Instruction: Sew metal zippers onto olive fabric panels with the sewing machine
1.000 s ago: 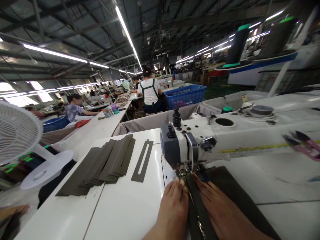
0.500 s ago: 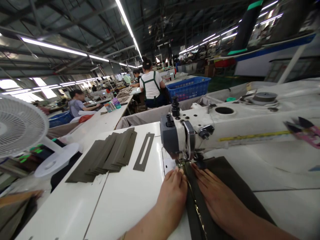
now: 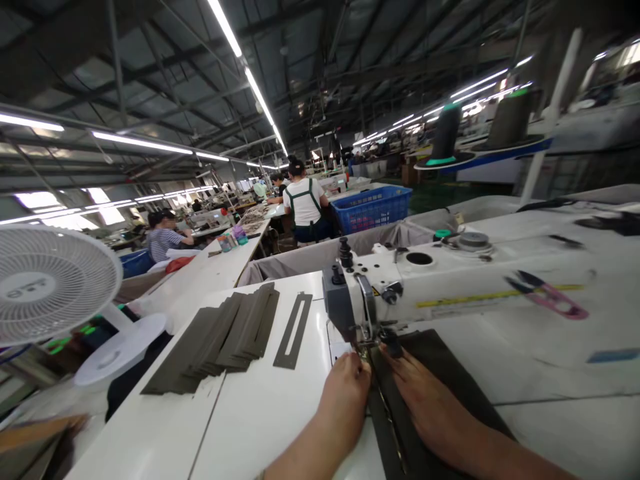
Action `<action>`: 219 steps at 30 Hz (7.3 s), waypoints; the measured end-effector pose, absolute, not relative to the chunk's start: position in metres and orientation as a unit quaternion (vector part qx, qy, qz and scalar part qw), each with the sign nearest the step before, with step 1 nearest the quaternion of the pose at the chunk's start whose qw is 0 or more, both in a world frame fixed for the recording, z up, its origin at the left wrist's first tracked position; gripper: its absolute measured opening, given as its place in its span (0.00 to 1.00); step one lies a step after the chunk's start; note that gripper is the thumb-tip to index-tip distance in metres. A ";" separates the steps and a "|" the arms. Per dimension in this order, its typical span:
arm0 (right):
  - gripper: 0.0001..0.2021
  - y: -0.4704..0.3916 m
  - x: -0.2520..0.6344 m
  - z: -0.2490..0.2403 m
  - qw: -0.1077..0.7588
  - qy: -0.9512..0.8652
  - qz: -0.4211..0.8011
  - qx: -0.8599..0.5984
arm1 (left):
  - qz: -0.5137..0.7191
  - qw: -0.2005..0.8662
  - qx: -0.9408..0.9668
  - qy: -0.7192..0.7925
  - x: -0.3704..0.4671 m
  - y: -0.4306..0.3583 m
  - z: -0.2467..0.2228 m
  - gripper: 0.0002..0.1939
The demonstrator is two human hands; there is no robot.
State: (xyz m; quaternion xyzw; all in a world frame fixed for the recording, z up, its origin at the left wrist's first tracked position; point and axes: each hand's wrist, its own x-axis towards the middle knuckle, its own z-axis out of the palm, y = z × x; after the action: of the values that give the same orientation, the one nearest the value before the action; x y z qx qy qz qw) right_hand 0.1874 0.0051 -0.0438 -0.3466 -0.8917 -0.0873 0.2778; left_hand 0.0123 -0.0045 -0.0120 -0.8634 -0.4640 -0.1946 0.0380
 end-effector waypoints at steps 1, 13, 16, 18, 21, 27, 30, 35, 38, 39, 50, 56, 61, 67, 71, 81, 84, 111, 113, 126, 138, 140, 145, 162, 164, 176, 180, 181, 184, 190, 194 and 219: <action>0.26 0.003 0.190 -0.039 0.276 -0.892 -0.080 -0.348 | -0.199 0.026 -0.861 -0.467 0.012 -0.004 -0.011 0.09; 0.15 -0.071 0.178 -0.064 0.435 -0.842 -0.168 -0.272 | -0.272 -0.051 -0.867 -0.414 -0.009 -0.017 -0.012 0.16; 0.15 -0.074 0.173 -0.065 0.406 -0.845 -0.220 -0.268 | -0.273 -0.019 -0.873 -0.403 -0.009 -0.029 -0.013 0.16; 0.15 -0.075 0.175 -0.063 0.373 -0.860 -0.218 -0.272 | -0.262 0.007 -0.881 -0.395 -0.007 -0.035 -0.014 0.15; 0.16 -0.076 0.181 -0.059 0.383 -0.861 -0.211 -0.261 | -0.246 0.033 -0.887 -0.389 -0.002 -0.041 -0.015 0.13; 0.16 -0.078 0.193 -0.049 0.324 -0.890 -0.201 -0.249 | -0.228 0.056 -0.882 -0.408 0.006 -0.043 -0.016 0.08; 0.17 -0.078 0.193 -0.044 0.318 -0.894 -0.201 -0.243 | -0.231 0.055 -0.884 -0.401 0.007 -0.041 -0.015 0.06; 0.19 -0.075 0.186 -0.035 0.389 -0.863 -0.200 -0.254 | -0.244 0.055 -0.886 -0.391 0.006 -0.033 -0.013 0.06; 0.19 -0.071 0.183 -0.033 0.401 -0.859 -0.176 -0.265 | -0.245 0.055 -0.887 -0.389 0.006 -0.028 -0.011 0.05; 0.18 -0.069 0.183 -0.034 0.397 -0.862 -0.165 -0.269 | -0.243 0.054 -0.887 -0.389 0.005 -0.027 -0.011 0.05; 0.18 -0.040 0.178 -0.042 0.411 -0.861 -0.122 -0.273 | -0.246 0.064 -0.883 -0.396 0.005 -0.009 -0.009 0.07; 0.19 -0.025 0.177 -0.041 0.418 -0.857 -0.104 -0.283 | -0.259 0.023 -0.869 -0.420 0.006 -0.001 -0.011 0.04; 0.18 -0.018 0.175 -0.036 0.417 -0.859 -0.094 -0.281 | -0.250 -0.003 -0.862 -0.440 0.003 0.004 -0.016 0.07; 0.12 -0.020 0.180 -0.027 0.361 -0.874 0.010 -0.326 | -0.248 -0.055 -0.851 -0.459 0.003 -0.010 -0.010 0.17; 0.07 -0.007 0.172 -0.015 0.277 -0.858 0.060 -0.429 | -0.259 -0.066 -0.842 -0.469 0.005 -0.020 -0.001 0.13; 0.13 0.013 0.173 0.010 0.235 -0.867 0.136 -0.417 | -0.234 -0.009 -0.837 -0.495 0.003 -0.023 -0.014 0.23; 0.12 0.022 0.178 0.003 0.255 -0.858 0.143 -0.422 | -0.254 0.013 -0.852 -0.458 0.004 -0.023 -0.017 0.18; 0.10 0.055 0.186 -0.015 0.197 -0.830 0.062 -0.518 | -0.243 0.011 -0.904 -0.351 0.004 -0.014 -0.011 0.13; 0.11 0.054 0.187 -0.016 0.197 -0.832 0.052 -0.516 | -0.236 0.008 -0.908 -0.347 0.005 -0.013 -0.011 0.12; 0.14 0.057 0.178 -0.032 0.229 -0.800 0.018 -0.554 | -0.230 -0.021 -0.911 -0.342 0.004 -0.013 -0.012 0.11; 0.13 -0.022 0.196 -0.025 0.314 -0.905 0.011 -0.287 | -0.300 0.015 -0.869 -0.394 0.004 -0.033 -0.014 0.13; 0.13 -0.022 0.194 -0.024 0.318 -0.905 0.006 -0.284 | -0.291 0.042 -0.878 -0.377 0.006 -0.033 -0.014 0.11; 0.12 -0.020 0.192 -0.021 0.330 -0.895 0.021 -0.298 | -0.263 0.096 -0.886 -0.370 0.011 -0.033 -0.011 0.09; 0.11 0.004 0.184 -0.020 0.348 -0.878 0.029 -0.327 | -0.262 0.078 -0.889 -0.367 0.009 -0.003 -0.005 0.11; 0.12 0.004 0.185 -0.020 0.346 -0.880 0.030 -0.325 | -0.261 0.068 -0.885 -0.379 0.007 -0.005 -0.004 0.11; 0.13 -0.013 0.190 -0.031 0.312 -0.893 -0.002 -0.324 | -0.238 0.125 -0.902 -0.336 -0.003 -0.019 -0.009 0.13; 0.11 -0.006 0.189 -0.027 0.307 -0.895 -0.006 -0.324 | -0.224 0.147 -0.908 -0.323 -0.003 -0.011 -0.005 0.13; 0.11 -0.005 0.189 -0.026 0.306 -0.894 -0.007 -0.326 | -0.225 0.148 -0.908 -0.321 -0.003 -0.009 -0.005 0.13; 0.10 -0.002 0.187 -0.024 0.306 -0.892 -0.001 -0.332 | -0.227 0.149 -0.910 -0.312 -0.005 -0.003 -0.004 0.13; 0.12 0.011 0.185 -0.023 0.323 -0.889 0.000 -0.324 | -0.213 0.147 -0.911 -0.320 -0.007 0.009 -0.004 0.13; 0.12 0.016 0.188 -0.022 0.336 -0.884 -0.012 -0.324 | -0.224 0.145 -0.910 -0.319 -0.007 0.014 -0.008 0.10; 0.12 0.027 0.177 -0.035 0.291 -0.877 -0.051 -0.379 | -0.186 0.118 -0.909 -0.354 -0.008 0.021 -0.013 0.06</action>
State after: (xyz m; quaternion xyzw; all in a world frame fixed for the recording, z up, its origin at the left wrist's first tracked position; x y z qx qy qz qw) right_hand 0.1773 0.0275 -0.0347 -0.3790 -0.8769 -0.0506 0.2911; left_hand -0.0081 0.0210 -0.0132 -0.9089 -0.3542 -0.1860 0.1181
